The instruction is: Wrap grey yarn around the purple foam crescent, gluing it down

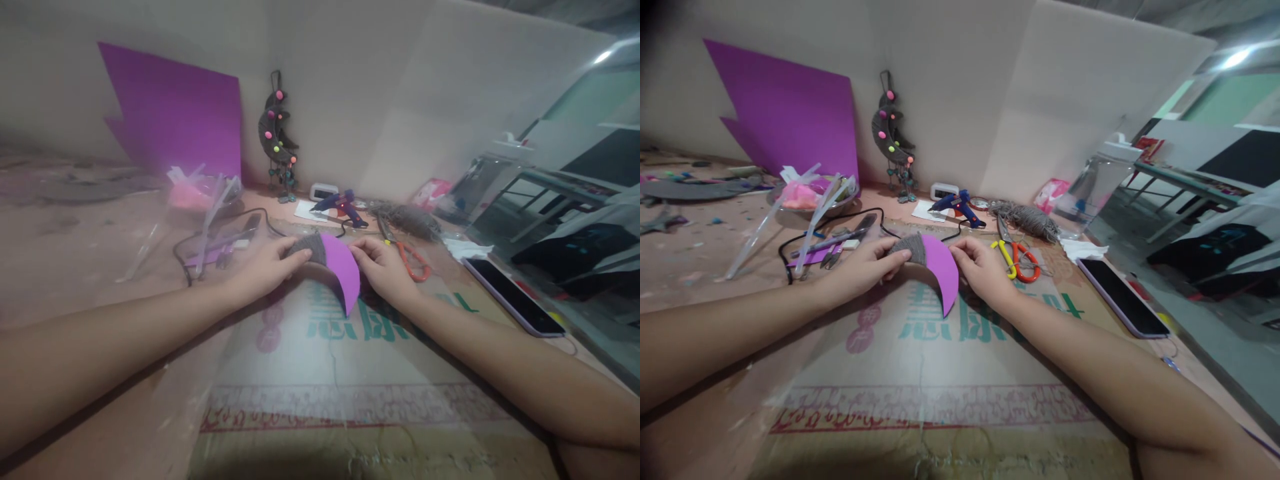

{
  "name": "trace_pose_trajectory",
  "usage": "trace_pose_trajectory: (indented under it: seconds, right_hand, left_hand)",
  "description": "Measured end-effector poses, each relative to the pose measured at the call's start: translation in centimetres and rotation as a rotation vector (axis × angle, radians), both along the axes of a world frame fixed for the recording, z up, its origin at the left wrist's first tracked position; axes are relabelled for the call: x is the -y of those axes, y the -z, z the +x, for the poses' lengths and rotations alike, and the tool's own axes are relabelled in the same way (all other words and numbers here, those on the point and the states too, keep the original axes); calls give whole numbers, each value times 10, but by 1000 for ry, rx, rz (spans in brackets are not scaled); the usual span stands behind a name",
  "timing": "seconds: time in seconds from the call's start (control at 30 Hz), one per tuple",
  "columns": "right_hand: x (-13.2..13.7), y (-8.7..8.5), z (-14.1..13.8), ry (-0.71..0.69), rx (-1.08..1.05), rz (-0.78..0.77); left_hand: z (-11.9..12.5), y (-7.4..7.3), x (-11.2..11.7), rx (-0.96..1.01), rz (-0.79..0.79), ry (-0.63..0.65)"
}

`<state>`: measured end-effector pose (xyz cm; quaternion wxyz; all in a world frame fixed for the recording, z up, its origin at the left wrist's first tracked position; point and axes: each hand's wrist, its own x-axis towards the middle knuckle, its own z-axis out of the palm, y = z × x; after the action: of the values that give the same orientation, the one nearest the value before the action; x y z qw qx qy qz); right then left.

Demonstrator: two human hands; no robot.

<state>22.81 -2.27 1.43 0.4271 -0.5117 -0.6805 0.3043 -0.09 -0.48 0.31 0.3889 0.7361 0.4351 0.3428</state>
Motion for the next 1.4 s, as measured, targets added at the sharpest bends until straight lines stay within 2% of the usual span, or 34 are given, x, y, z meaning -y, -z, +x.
trace_pose_trajectory:
  seconds: [0.1,0.2,0.33,0.43,0.63,0.97,1.2,1.4]
  right_hand:
    - [0,-6,2,-29,-74,-38]
    - [-5,-14,12,-183,-117,-167]
    - [-13,-18,32,-422,18,-365]
    - [-13,-15,37,-508,102,-403]
    - [-9,-8,28,-551,29,-450]
    - [-18,-4,36,-597,-8,-511]
    - [-20,-5,37,-651,-66,-570]
    - [-20,-4,34,-613,-144,-606]
  left_hand:
    - [-1,0,-2,52,-22,-44]
    - [1,-3,-3,123,-59,-74]
    - [3,-4,-2,241,-103,-78]
    - [3,-4,-2,241,-94,-79]
    - [3,-6,-1,187,-78,-90]
    - [2,-3,-2,226,-51,-108]
    - [2,0,-6,368,-170,-128]
    - [3,-3,-5,382,-212,-153]
